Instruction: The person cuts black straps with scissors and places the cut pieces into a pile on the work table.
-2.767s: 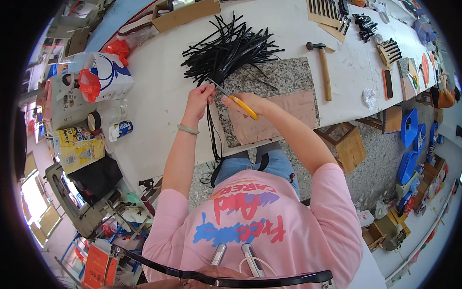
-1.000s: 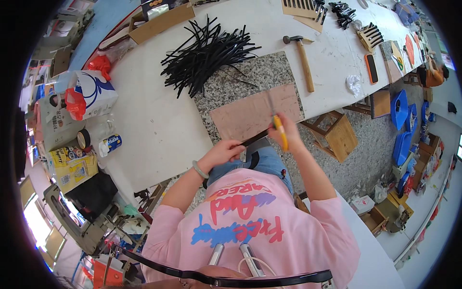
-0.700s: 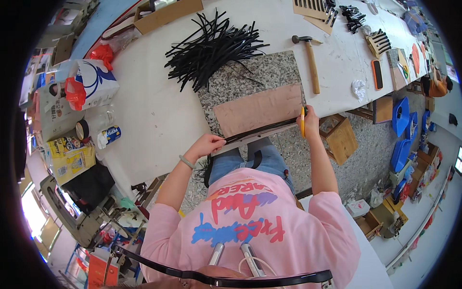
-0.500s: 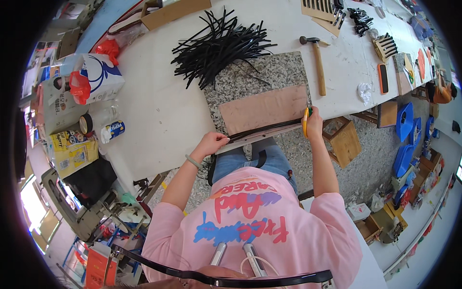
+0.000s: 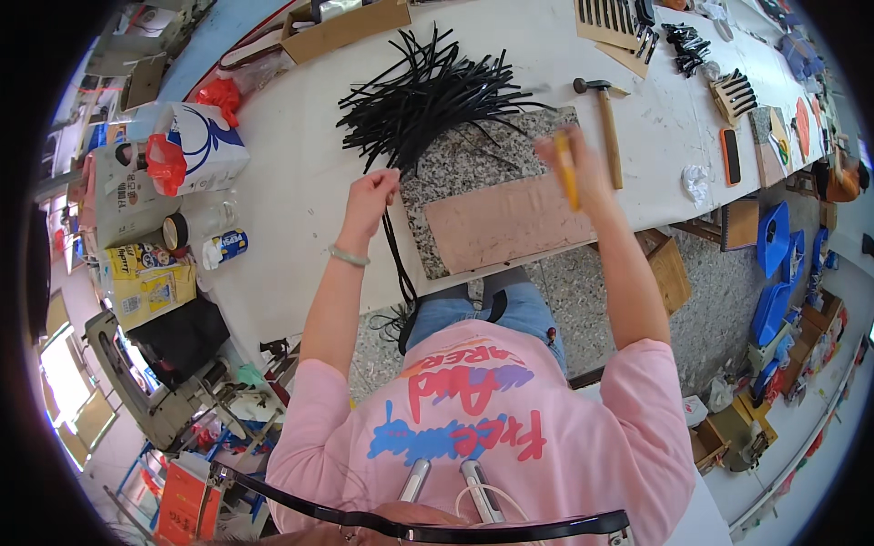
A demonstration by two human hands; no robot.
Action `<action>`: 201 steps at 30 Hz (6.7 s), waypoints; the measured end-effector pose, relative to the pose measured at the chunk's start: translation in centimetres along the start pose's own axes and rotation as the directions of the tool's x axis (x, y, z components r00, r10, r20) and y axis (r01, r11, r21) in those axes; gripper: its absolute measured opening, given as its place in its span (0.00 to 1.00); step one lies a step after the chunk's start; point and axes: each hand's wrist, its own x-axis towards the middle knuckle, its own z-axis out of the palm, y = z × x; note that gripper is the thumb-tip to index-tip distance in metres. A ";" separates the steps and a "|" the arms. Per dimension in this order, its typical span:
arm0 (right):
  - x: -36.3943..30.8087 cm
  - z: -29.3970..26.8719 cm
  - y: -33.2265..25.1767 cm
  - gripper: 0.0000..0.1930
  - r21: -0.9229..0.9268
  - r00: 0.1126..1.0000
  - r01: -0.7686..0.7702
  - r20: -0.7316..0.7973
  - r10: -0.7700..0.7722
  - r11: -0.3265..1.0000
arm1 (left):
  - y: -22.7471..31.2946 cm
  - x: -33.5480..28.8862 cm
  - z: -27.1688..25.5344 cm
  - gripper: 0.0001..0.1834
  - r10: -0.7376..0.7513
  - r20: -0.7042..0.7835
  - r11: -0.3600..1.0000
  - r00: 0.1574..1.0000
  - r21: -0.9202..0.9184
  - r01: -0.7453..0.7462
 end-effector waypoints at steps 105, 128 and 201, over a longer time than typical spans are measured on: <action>-3.3 10.4 0.1 0.39 -0.453 0.827 0.168 0.548 0.124 0.876 | -1.5 1.3 0.4 0.13 -0.006 -0.068 0.979 0.998 -0.203 -0.008; 0.0 9.5 -2.7 0.27 -0.084 0.975 0.058 0.217 -0.038 0.995 | 3.3 -3.6 -4.2 0.22 0.232 -0.357 0.912 0.905 -0.245 -0.330; 11.4 16.0 -13.5 0.39 -0.595 0.556 0.791 0.796 -0.237 -0.142 | 4.3 -53.8 -8.3 0.28 0.543 -0.791 0.485 -0.282 0.570 -0.663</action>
